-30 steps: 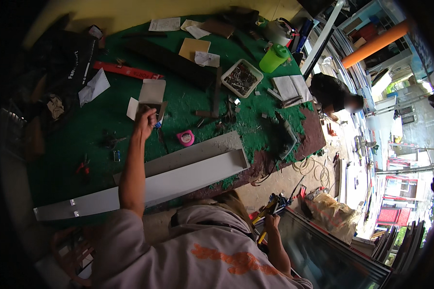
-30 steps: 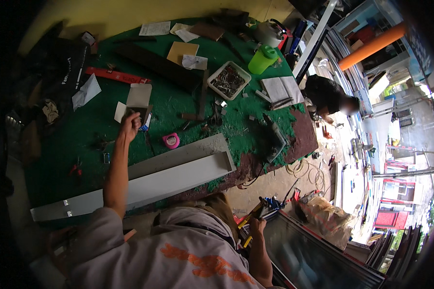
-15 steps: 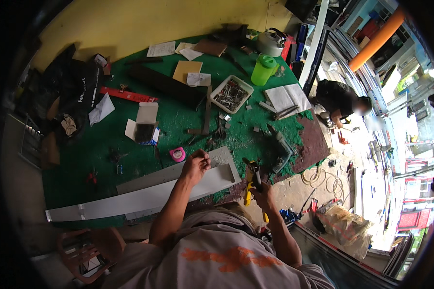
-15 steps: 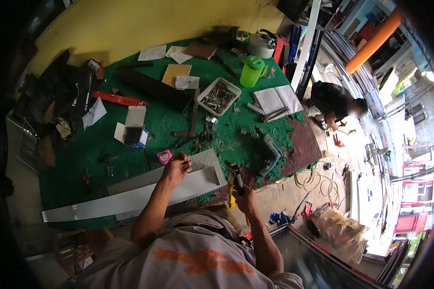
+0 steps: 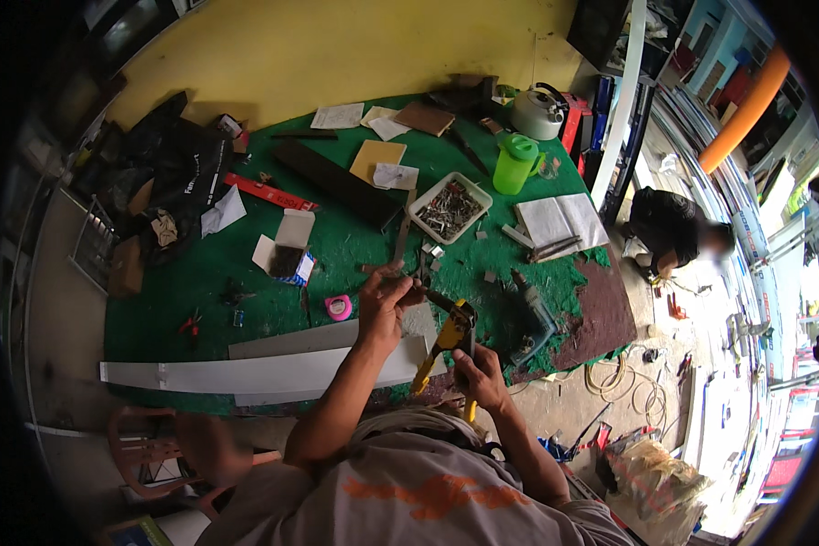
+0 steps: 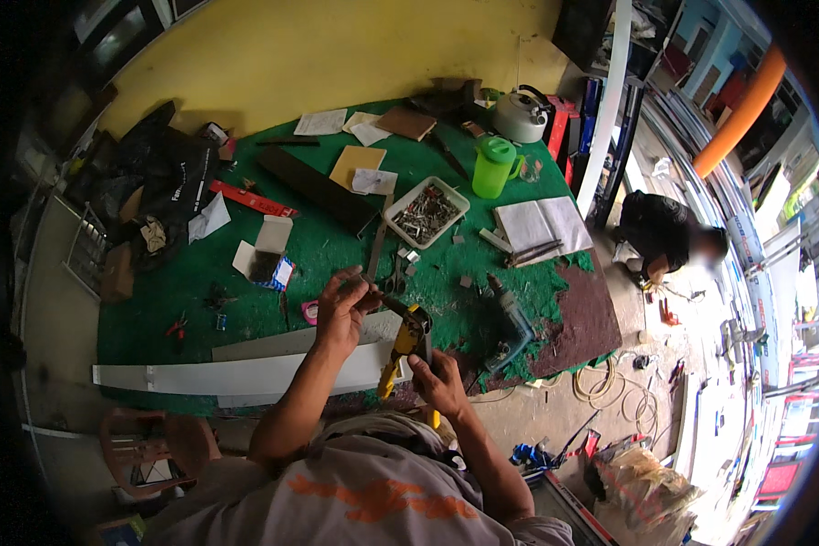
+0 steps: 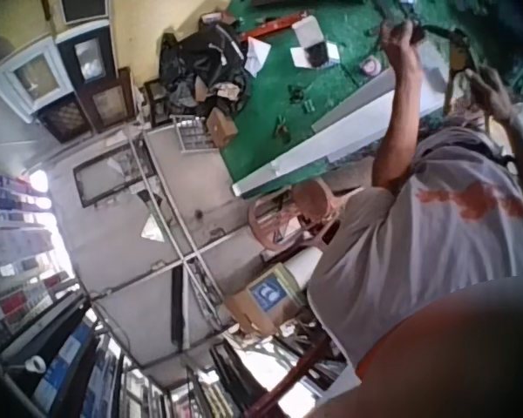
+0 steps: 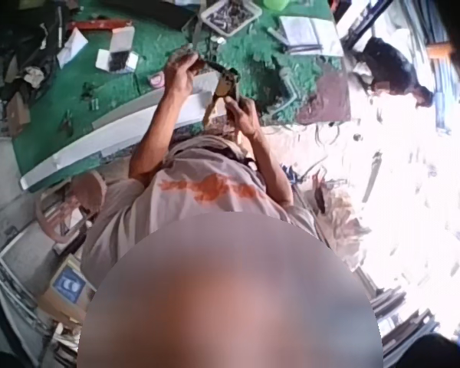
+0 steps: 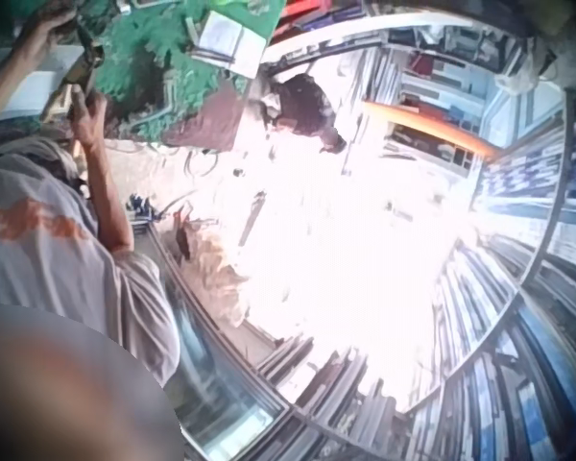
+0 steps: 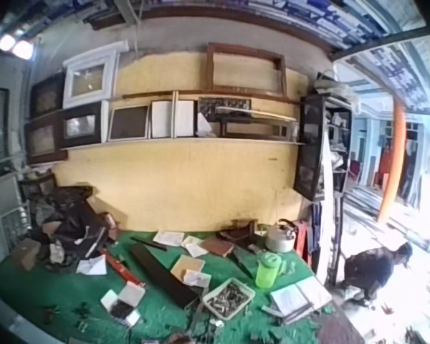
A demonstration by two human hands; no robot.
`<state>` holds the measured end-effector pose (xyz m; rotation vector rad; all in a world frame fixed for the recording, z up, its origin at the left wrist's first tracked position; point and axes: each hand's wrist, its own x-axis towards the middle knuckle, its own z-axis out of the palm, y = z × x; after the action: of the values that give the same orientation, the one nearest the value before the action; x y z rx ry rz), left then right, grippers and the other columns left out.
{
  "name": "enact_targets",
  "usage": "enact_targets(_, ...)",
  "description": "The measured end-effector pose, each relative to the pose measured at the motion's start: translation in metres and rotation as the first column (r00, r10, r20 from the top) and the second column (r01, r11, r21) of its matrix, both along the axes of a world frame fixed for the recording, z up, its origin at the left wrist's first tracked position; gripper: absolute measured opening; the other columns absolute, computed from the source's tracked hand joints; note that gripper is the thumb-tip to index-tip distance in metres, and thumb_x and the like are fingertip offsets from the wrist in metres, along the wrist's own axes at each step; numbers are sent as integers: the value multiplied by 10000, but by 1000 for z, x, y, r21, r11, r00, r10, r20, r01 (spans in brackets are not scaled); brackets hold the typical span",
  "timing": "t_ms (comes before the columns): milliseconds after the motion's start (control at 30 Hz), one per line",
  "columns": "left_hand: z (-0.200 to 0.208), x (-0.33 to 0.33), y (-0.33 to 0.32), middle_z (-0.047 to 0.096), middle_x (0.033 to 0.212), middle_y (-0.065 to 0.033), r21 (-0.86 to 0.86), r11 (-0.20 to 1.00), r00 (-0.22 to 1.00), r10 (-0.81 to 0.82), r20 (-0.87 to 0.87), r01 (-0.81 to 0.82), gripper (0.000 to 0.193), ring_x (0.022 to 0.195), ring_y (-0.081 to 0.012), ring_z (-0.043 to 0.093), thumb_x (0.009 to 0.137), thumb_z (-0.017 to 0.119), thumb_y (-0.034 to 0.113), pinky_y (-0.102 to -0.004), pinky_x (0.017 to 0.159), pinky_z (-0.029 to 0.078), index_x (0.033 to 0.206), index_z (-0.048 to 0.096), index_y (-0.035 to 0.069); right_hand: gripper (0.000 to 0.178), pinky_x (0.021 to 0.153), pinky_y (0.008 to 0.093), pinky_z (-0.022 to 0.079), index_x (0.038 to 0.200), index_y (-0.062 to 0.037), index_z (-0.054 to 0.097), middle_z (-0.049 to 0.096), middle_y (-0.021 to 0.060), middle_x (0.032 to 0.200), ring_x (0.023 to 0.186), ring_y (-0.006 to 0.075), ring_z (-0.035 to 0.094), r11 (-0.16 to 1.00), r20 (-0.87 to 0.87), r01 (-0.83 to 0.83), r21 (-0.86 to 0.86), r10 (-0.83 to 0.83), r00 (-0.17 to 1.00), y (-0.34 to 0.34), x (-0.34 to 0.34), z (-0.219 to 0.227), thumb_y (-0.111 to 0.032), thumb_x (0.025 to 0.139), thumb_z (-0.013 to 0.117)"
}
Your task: The person assembles a long white metal frame on a green workbench. They use a power drill to drive screws into the frame and a hammer to tap components into place, repeatedly adjusting and securing the frame sections.
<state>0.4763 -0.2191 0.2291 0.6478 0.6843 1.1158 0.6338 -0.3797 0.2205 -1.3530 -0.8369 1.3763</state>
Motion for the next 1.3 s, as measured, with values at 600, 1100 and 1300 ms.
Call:
enact_targets(600,12,37,-24,645,1210,-187,179,979,970,-52,-236,96,365,1062,-227,679,995,609,123,-376,815,628,1335,539,9,350,442,274,346,931,-27,603,522,6,624,490,109,487,999,-346,-27,-38,12,938,6,38,-22,-371,993,603)
enact_targets(1100,-26,0,-77,523,664,-11,-130,753,634,-623,-458,646,470,549,-105,482,1071,436,448,-282,511,386,844,552,53,554,536,234,324,1162,-10,626,578,-22,750,594,56,447,985,-403,6,175,66,913,39,40,-24,-479,879,707)
enact_targets(1300,-130,-29,-53,589,1249,-232,59,797,368,-210,-906,601,503,1198,-363,565,950,672,340,-444,997,450,1273,541,-22,295,653,309,477,1023,-30,591,621,46,799,698,162,587,991,79,131,-28,-128,989,82,58,-118,-265,882,700)
